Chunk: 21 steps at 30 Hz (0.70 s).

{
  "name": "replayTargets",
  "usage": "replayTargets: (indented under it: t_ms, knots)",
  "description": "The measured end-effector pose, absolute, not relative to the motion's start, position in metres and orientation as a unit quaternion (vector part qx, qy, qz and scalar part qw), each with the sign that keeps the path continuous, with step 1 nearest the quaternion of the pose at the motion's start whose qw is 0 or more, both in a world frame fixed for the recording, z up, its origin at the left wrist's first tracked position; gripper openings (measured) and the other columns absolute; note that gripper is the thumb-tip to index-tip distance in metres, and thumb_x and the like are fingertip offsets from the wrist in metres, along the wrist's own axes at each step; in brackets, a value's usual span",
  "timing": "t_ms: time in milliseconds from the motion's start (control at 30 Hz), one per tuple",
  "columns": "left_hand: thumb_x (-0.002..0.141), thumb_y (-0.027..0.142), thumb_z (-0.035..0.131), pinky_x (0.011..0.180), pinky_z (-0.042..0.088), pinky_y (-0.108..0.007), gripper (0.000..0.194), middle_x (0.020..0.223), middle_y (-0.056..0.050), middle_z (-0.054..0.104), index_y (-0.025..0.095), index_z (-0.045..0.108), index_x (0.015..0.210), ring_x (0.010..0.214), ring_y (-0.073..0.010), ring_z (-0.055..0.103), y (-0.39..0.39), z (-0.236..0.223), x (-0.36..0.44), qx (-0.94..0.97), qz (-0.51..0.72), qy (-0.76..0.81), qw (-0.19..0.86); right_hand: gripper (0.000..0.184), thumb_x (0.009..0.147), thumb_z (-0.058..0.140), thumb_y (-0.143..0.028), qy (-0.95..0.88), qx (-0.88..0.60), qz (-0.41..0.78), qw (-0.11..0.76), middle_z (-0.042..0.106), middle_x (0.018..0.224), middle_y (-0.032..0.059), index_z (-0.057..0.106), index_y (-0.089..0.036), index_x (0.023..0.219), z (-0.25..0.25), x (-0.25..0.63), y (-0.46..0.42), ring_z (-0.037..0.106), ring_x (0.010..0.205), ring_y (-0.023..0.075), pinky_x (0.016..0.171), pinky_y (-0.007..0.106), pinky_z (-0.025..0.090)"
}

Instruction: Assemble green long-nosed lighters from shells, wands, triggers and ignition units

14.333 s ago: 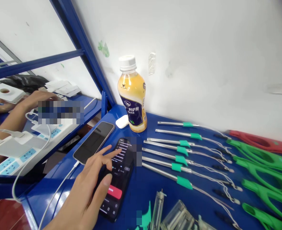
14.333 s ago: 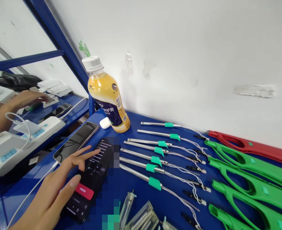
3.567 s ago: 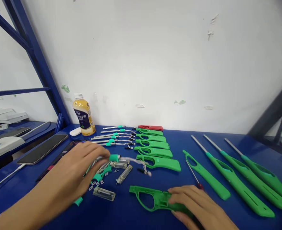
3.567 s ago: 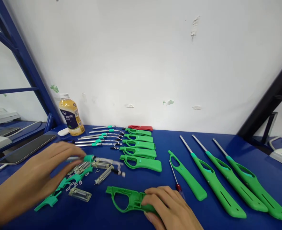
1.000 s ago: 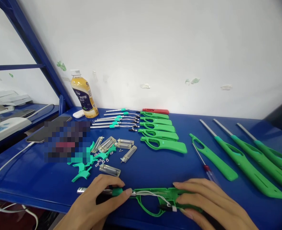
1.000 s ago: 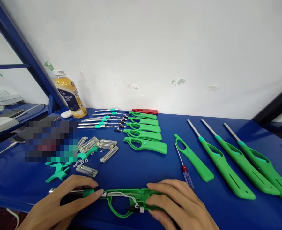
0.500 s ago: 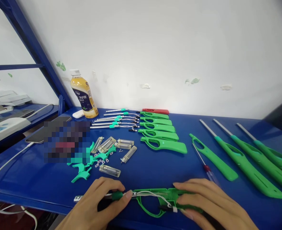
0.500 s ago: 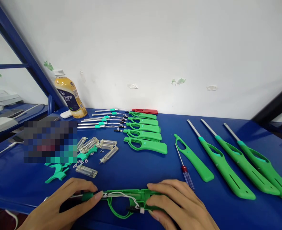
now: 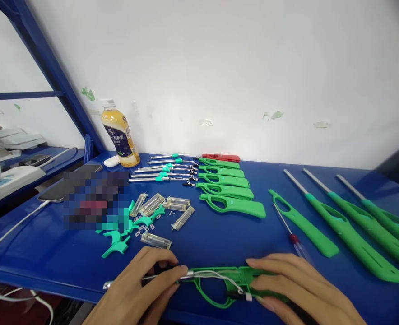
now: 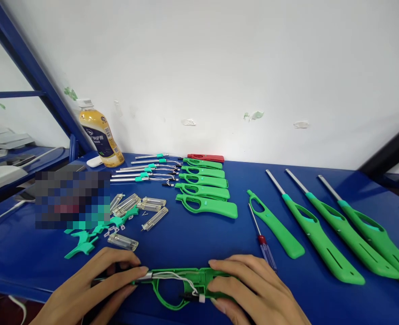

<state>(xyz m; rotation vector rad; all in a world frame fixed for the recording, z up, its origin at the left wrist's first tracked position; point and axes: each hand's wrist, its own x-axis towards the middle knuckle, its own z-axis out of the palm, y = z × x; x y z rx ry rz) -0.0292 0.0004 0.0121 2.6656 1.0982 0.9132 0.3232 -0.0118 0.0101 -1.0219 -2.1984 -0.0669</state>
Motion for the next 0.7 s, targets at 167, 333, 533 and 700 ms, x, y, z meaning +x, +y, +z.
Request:
replayTargets:
  t_ms: [167,333,533,700]
  knots:
    - [0.112,0.009,0.052,0.093,0.061,-0.016,0.037,0.118,-0.003,0.069,0.029,0.067,0.139,0.104,-0.0117,0.072,0.001,0.0181,-0.026,0.881,0.298,0.363,0.047,0.016,0.112,0.067,-0.042,-0.847,-0.396,-0.023,0.353,0.086,0.122,-0.0072,0.081,-0.036,0.117,0.0102,0.3232,-0.0107,0.084,0.109,0.0123,0.102,0.015,0.062]
    - [0.107,0.003,0.047,0.091,0.061,-0.015,0.047,0.12,-0.003,0.068,0.029,0.067,0.139,0.102,-0.0107,0.073,0.0016,0.0151,-0.0279,0.886,0.281,0.366,0.039,0.018,0.112,0.065,-0.044,-0.846,-0.4,-0.024,0.351,0.085,0.123,-0.0088,0.081,-0.037,0.118,0.0103,0.3237,-0.0123,0.083,0.11,0.0109,0.102,0.015,0.062]
    - [0.107,0.002,0.046,0.09,0.062,-0.019,0.051,0.118,-0.005,0.07,0.031,0.067,0.144,0.1,-0.0136,0.072,0.0013,0.0163,-0.0283,0.888,0.261,0.378,0.017,0.017,0.113,0.065,-0.043,-0.844,-0.396,-0.03,0.359,0.085,0.123,-0.0105,0.08,-0.037,0.118,0.0122,0.3225,-0.0108,0.082,0.11,0.009,0.105,0.013,0.059]
    - [0.103,0.002,0.044,0.089,0.06,-0.017,0.054,0.112,-0.003,0.074,0.032,0.072,0.138,0.096,-0.013,0.074,0.0031,0.0145,-0.0287,0.888,0.284,0.361,-0.01,0.018,0.114,0.063,-0.044,-0.845,-0.397,-0.031,0.357,0.085,0.123,-0.0108,0.08,-0.037,0.117,0.0114,0.3227,-0.0121,0.082,0.11,0.0086,0.105,0.013,0.058]
